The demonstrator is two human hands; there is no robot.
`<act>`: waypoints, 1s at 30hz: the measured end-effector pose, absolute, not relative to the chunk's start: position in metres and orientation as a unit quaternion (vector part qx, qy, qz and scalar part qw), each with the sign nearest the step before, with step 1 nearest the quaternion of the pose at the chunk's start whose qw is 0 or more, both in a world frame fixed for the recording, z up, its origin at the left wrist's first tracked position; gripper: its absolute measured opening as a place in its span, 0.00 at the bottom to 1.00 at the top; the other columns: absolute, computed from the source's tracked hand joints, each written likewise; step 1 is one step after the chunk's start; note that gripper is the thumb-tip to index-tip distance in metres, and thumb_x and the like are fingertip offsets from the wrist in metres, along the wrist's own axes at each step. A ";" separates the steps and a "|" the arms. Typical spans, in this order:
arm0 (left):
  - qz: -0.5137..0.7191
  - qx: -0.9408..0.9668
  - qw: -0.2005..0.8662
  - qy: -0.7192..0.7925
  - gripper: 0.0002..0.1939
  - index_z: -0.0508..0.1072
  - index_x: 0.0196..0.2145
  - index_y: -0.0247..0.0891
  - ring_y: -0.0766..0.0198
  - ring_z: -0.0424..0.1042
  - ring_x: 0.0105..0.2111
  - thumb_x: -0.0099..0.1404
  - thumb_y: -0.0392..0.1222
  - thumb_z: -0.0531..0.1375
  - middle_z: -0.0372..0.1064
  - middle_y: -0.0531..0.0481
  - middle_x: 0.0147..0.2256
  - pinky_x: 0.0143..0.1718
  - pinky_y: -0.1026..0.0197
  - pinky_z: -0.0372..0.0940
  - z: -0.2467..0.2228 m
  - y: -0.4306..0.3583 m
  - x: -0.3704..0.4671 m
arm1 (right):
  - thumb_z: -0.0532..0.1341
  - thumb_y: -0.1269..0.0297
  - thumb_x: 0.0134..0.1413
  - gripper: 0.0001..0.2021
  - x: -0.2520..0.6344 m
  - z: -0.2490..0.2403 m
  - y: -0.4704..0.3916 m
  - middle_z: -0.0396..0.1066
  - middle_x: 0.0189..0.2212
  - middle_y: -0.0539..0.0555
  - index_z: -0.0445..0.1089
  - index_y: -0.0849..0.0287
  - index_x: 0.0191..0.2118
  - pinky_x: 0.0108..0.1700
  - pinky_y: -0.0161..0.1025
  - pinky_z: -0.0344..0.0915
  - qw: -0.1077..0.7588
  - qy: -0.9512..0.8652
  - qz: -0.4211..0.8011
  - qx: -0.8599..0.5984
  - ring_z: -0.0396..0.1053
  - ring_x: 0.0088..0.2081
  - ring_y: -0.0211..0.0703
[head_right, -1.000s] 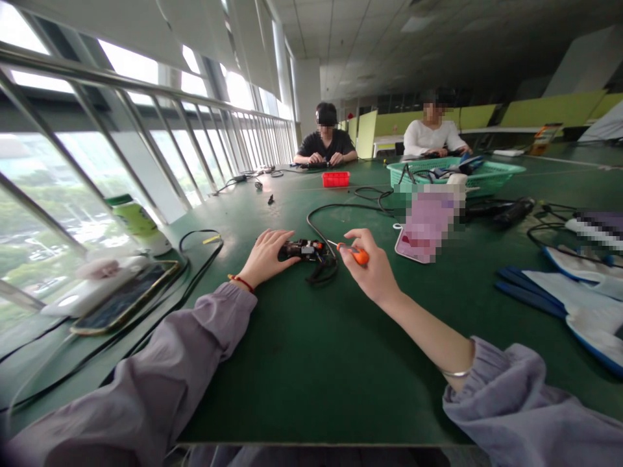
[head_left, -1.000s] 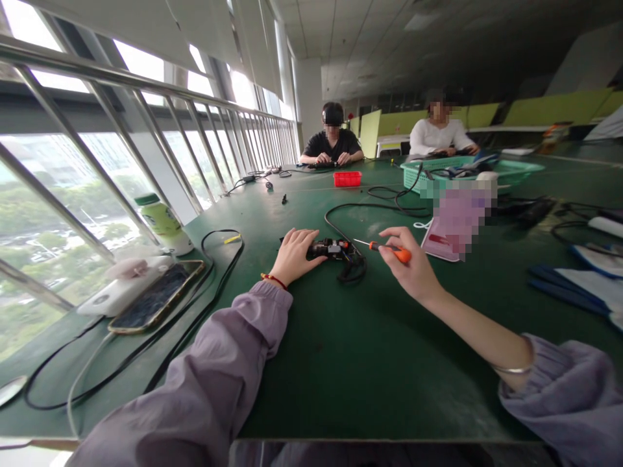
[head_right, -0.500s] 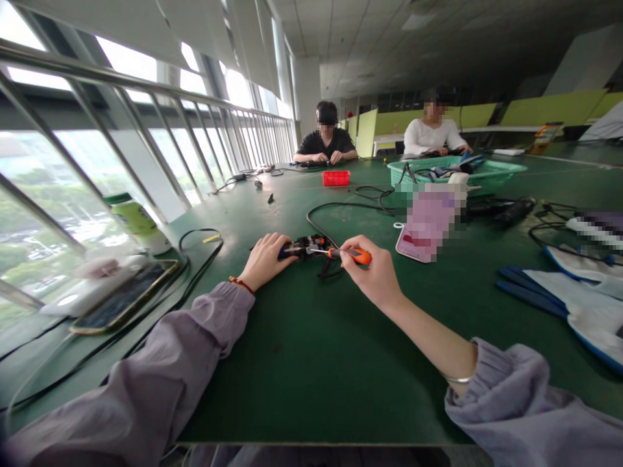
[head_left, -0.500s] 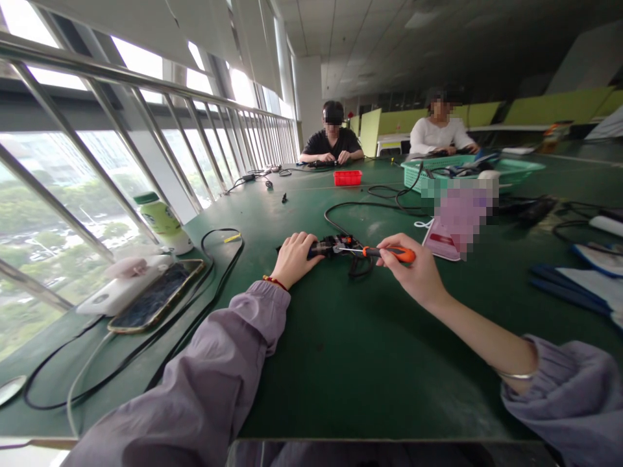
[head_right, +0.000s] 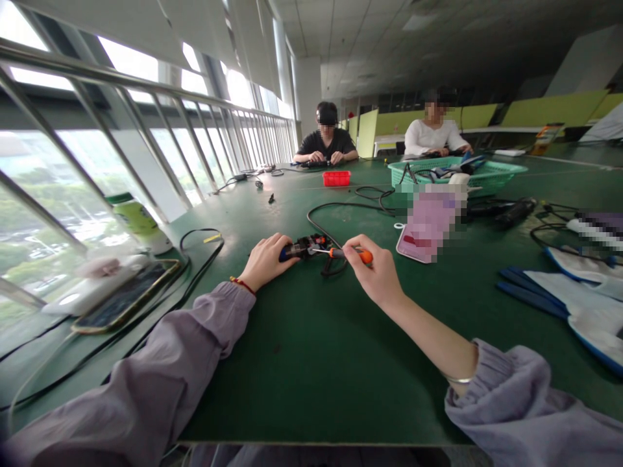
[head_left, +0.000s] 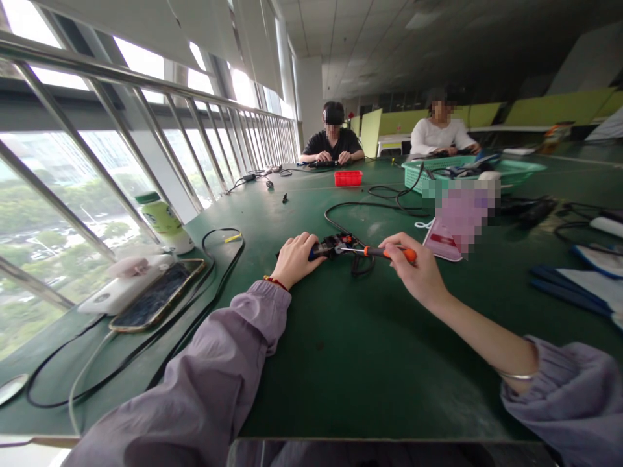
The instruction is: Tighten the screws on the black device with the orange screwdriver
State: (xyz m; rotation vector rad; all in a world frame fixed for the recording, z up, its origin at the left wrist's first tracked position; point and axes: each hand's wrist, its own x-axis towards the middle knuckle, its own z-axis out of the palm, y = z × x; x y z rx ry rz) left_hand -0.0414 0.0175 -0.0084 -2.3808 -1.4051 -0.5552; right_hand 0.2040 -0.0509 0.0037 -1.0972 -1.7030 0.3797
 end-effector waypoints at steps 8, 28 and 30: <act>-0.184 -0.836 0.151 -0.495 0.15 0.63 0.41 0.40 0.59 0.67 0.38 0.60 0.51 0.56 0.64 0.48 0.38 0.37 0.59 0.61 -0.006 0.016 -0.041 | 0.58 0.64 0.48 0.13 0.201 0.006 -0.054 0.66 0.29 0.49 0.60 0.55 0.41 0.38 0.38 0.63 0.556 -0.711 0.100 -0.419 0.67 0.32 0.41; -0.169 -0.838 0.155 -0.494 0.14 0.63 0.40 0.40 0.60 0.68 0.38 0.61 0.51 0.55 0.64 0.48 0.38 0.35 0.60 0.62 -0.005 0.016 -0.041 | 0.56 0.60 0.52 0.09 0.201 0.002 -0.051 0.58 0.18 0.43 0.63 0.56 0.39 0.28 0.34 0.59 0.543 -0.691 0.158 -0.450 0.61 0.20 0.35; -0.169 -0.838 0.158 -0.494 0.15 0.63 0.41 0.40 0.60 0.68 0.38 0.61 0.51 0.55 0.64 0.48 0.38 0.35 0.60 0.62 -0.006 0.016 -0.041 | 0.60 0.63 0.48 0.15 0.200 0.003 -0.051 0.64 0.25 0.46 0.60 0.56 0.43 0.35 0.36 0.62 0.567 -0.696 0.135 -0.420 0.65 0.27 0.37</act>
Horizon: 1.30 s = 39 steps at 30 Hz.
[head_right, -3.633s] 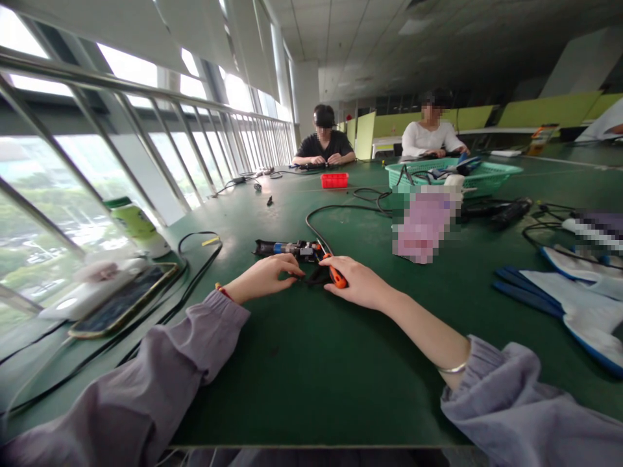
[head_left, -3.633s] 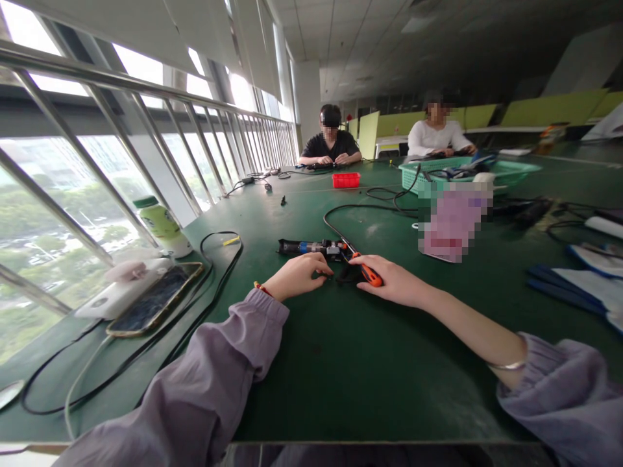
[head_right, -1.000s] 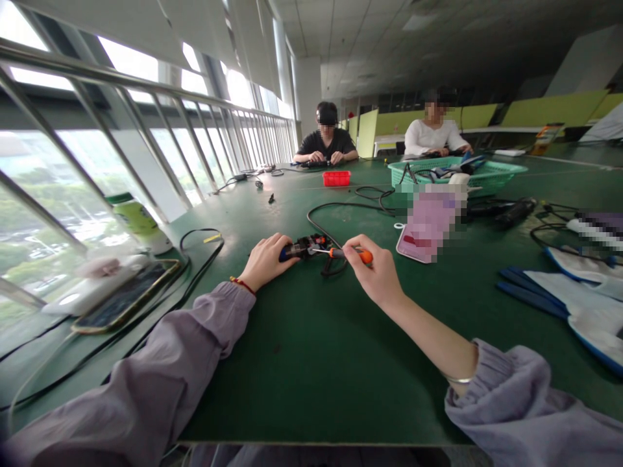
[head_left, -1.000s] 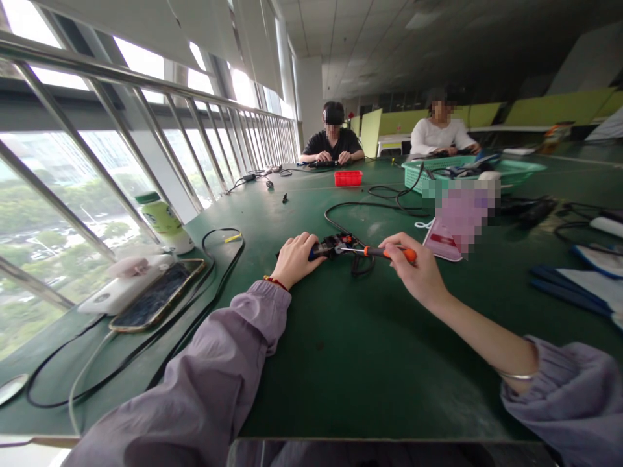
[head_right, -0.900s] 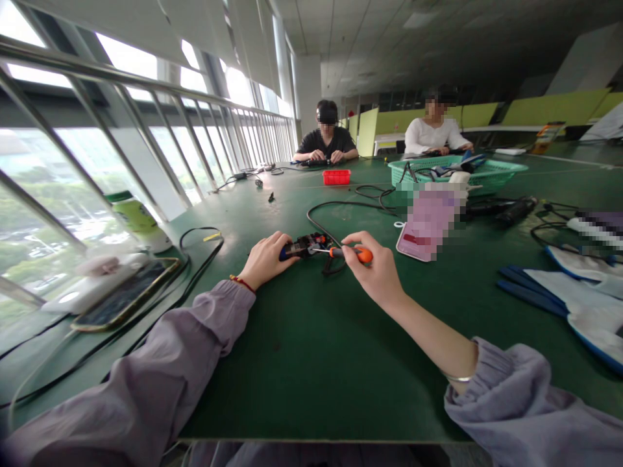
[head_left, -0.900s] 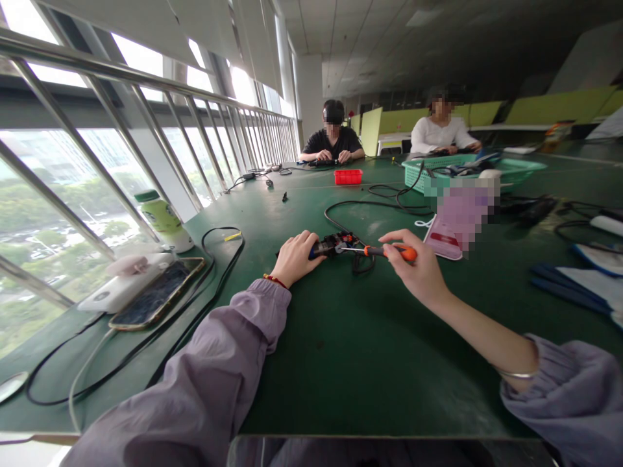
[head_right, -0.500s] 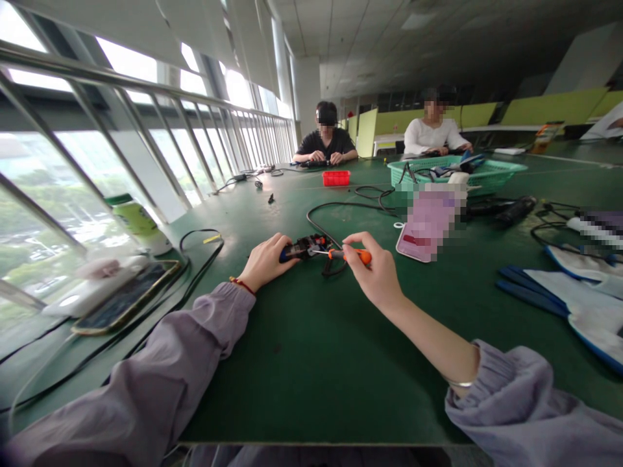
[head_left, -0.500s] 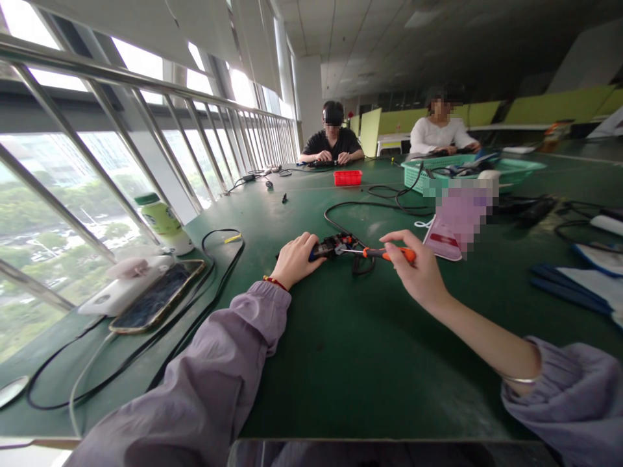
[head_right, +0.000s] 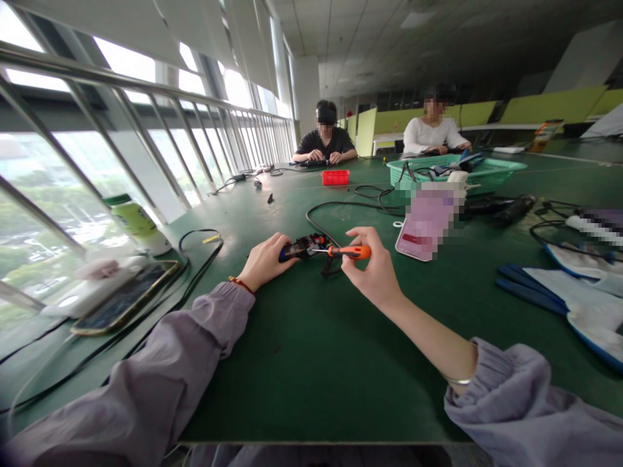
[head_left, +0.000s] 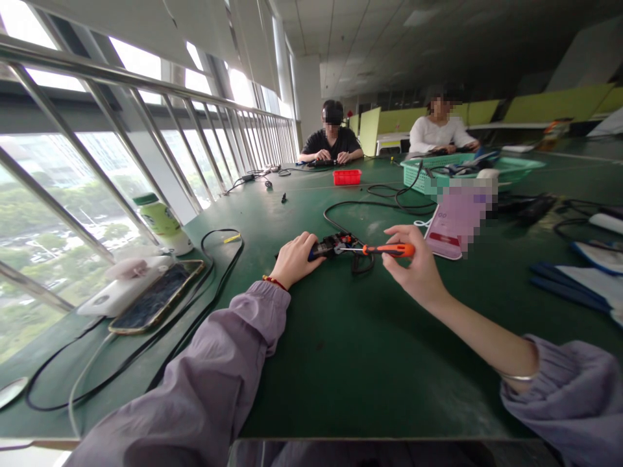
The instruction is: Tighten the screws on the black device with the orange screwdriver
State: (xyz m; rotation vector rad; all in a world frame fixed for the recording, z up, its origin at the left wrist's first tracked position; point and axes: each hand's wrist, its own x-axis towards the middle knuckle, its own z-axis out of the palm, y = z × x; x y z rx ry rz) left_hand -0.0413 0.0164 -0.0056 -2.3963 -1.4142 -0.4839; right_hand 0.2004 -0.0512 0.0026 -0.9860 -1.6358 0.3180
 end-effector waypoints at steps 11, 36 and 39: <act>-0.176 -0.837 0.166 -0.492 0.15 0.62 0.40 0.40 0.60 0.68 0.36 0.60 0.51 0.56 0.65 0.49 0.38 0.32 0.61 0.60 -0.006 0.017 -0.041 | 0.61 0.64 0.47 0.17 0.199 0.000 -0.051 0.64 0.26 0.47 0.60 0.56 0.44 0.37 0.38 0.63 0.579 -0.690 0.133 -0.413 0.66 0.29 0.38; -0.185 -0.837 0.168 -0.486 0.15 0.62 0.39 0.40 0.61 0.68 0.36 0.60 0.52 0.56 0.64 0.50 0.37 0.32 0.61 0.59 -0.009 0.019 -0.042 | 0.60 0.61 0.49 0.15 0.194 -0.003 -0.055 0.63 0.24 0.46 0.61 0.55 0.43 0.27 0.34 0.61 0.572 -0.680 0.188 -0.418 0.63 0.24 0.36; -0.186 -0.838 0.169 -0.484 0.15 0.62 0.39 0.40 0.61 0.68 0.36 0.60 0.51 0.56 0.64 0.50 0.37 0.32 0.61 0.59 -0.009 0.019 -0.042 | 0.56 0.58 0.53 0.09 0.195 -0.004 -0.055 0.58 0.18 0.44 0.64 0.56 0.38 0.22 0.33 0.56 0.544 -0.673 0.210 -0.455 0.57 0.18 0.33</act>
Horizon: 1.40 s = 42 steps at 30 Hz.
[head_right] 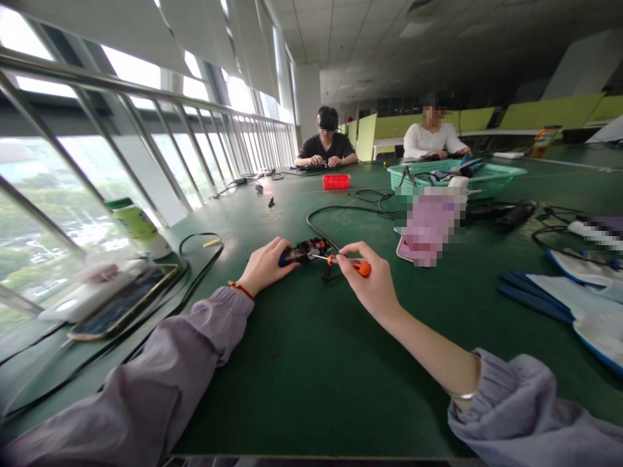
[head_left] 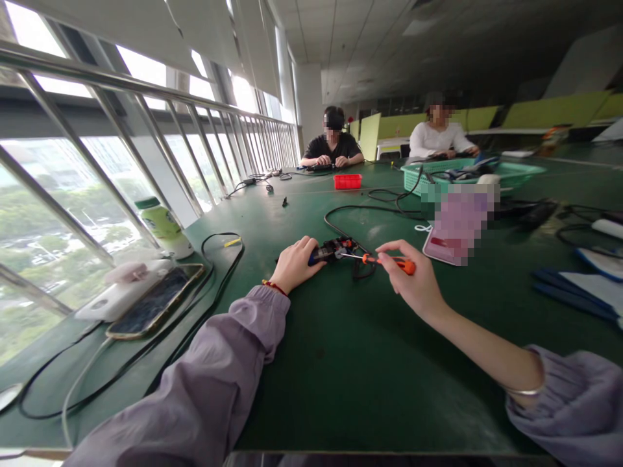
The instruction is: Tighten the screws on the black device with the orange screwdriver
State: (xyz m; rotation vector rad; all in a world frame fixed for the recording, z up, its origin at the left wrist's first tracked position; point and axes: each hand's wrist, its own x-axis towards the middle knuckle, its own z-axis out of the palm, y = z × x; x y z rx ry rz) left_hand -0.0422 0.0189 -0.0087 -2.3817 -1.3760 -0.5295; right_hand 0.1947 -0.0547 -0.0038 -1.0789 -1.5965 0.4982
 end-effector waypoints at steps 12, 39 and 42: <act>-0.183 -0.839 0.158 -0.488 0.15 0.63 0.40 0.40 0.61 0.68 0.37 0.60 0.51 0.56 0.64 0.50 0.38 0.32 0.61 0.60 -0.007 0.018 -0.042 | 0.59 0.59 0.50 0.12 0.194 -0.002 -0.056 0.63 0.22 0.46 0.63 0.56 0.40 0.31 0.37 0.64 0.558 -0.679 0.181 -0.442 0.66 0.25 0.38; -0.179 -0.839 0.153 -0.491 0.15 0.63 0.40 0.40 0.60 0.68 0.37 0.60 0.51 0.56 0.64 0.49 0.38 0.34 0.61 0.61 -0.007 0.017 -0.042 | 0.61 0.61 0.47 0.18 0.192 -0.001 -0.057 0.65 0.27 0.48 0.61 0.55 0.45 0.35 0.38 0.65 0.562 -0.702 0.154 -0.410 0.67 0.29 0.39; -0.183 -0.841 0.145 -0.489 0.14 0.63 0.40 0.41 0.60 0.67 0.37 0.60 0.51 0.56 0.64 0.49 0.38 0.34 0.61 0.61 -0.007 0.017 -0.042 | 0.58 0.57 0.52 0.10 0.192 0.000 -0.059 0.61 0.19 0.45 0.64 0.56 0.37 0.25 0.35 0.60 0.530 -0.690 0.198 -0.452 0.62 0.20 0.36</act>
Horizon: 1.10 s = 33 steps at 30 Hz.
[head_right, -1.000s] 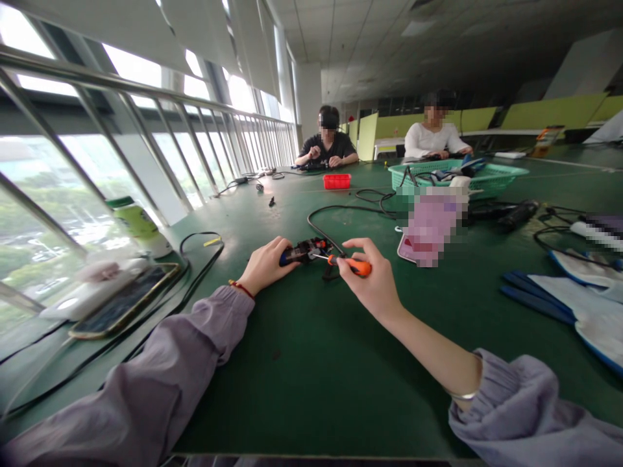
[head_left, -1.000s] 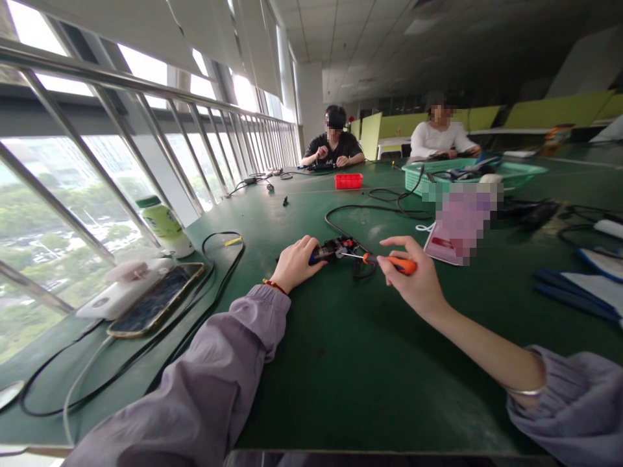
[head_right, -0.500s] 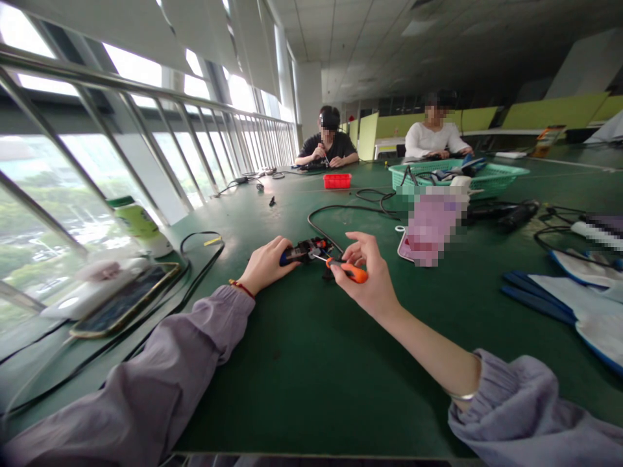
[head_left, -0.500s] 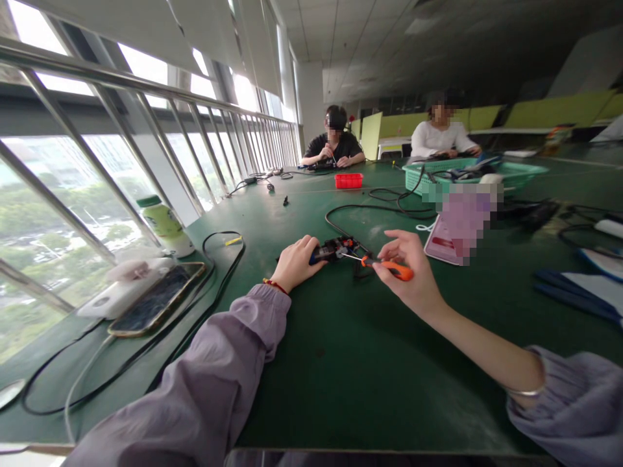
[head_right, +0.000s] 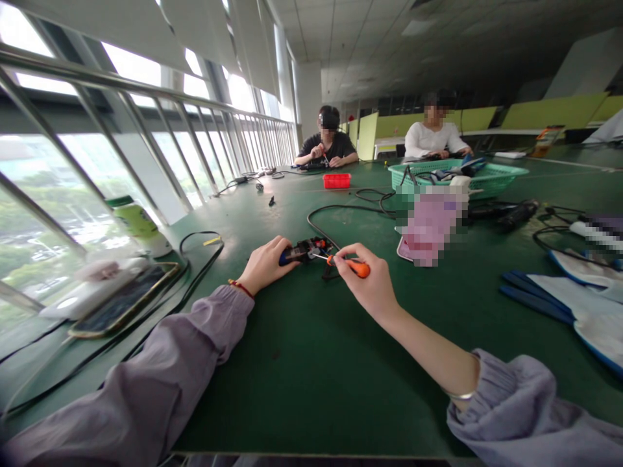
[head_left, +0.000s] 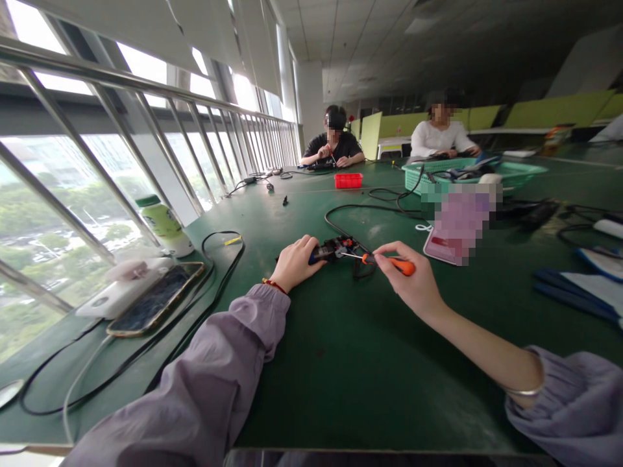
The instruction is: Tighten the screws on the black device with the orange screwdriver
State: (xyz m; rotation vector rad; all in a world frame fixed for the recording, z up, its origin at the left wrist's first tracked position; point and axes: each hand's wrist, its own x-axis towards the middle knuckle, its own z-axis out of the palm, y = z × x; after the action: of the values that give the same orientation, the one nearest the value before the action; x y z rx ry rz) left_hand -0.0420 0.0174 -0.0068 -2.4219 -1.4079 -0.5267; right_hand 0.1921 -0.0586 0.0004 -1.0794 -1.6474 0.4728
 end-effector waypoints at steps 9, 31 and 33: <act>-0.182 -0.840 0.154 -0.487 0.15 0.63 0.40 0.41 0.60 0.67 0.37 0.60 0.52 0.56 0.64 0.49 0.38 0.33 0.61 0.60 -0.008 0.018 -0.042 | 0.60 0.60 0.49 0.14 0.191 -0.002 -0.056 0.63 0.23 0.46 0.62 0.56 0.43 0.29 0.36 0.63 0.550 -0.692 0.180 -0.431 0.65 0.24 0.37; -0.176 -0.839 0.158 -0.489 0.14 0.62 0.40 0.41 0.60 0.68 0.38 0.60 0.51 0.55 0.65 0.49 0.38 0.34 0.61 0.61 -0.005 0.017 -0.041 | 0.62 0.61 0.47 0.20 0.189 0.002 -0.061 0.67 0.27 0.48 0.59 0.55 0.47 0.31 0.37 0.65 0.540 -0.699 0.183 -0.432 0.67 0.27 0.39; -0.177 -0.840 0.156 -0.489 0.14 0.62 0.40 0.40 0.60 0.68 0.38 0.60 0.51 0.55 0.65 0.49 0.39 0.34 0.60 0.61 -0.005 0.017 -0.042 | 0.60 0.57 0.50 0.14 0.190 0.003 -0.062 0.66 0.21 0.46 0.63 0.56 0.41 0.26 0.36 0.63 0.509 -0.700 0.216 -0.452 0.65 0.22 0.38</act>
State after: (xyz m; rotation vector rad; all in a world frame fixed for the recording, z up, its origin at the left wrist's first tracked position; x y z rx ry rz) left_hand -0.0415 0.0175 -0.0054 -2.4053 -1.3991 -0.5068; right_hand 0.1895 -0.0615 0.0030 -1.0900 -1.6852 0.5206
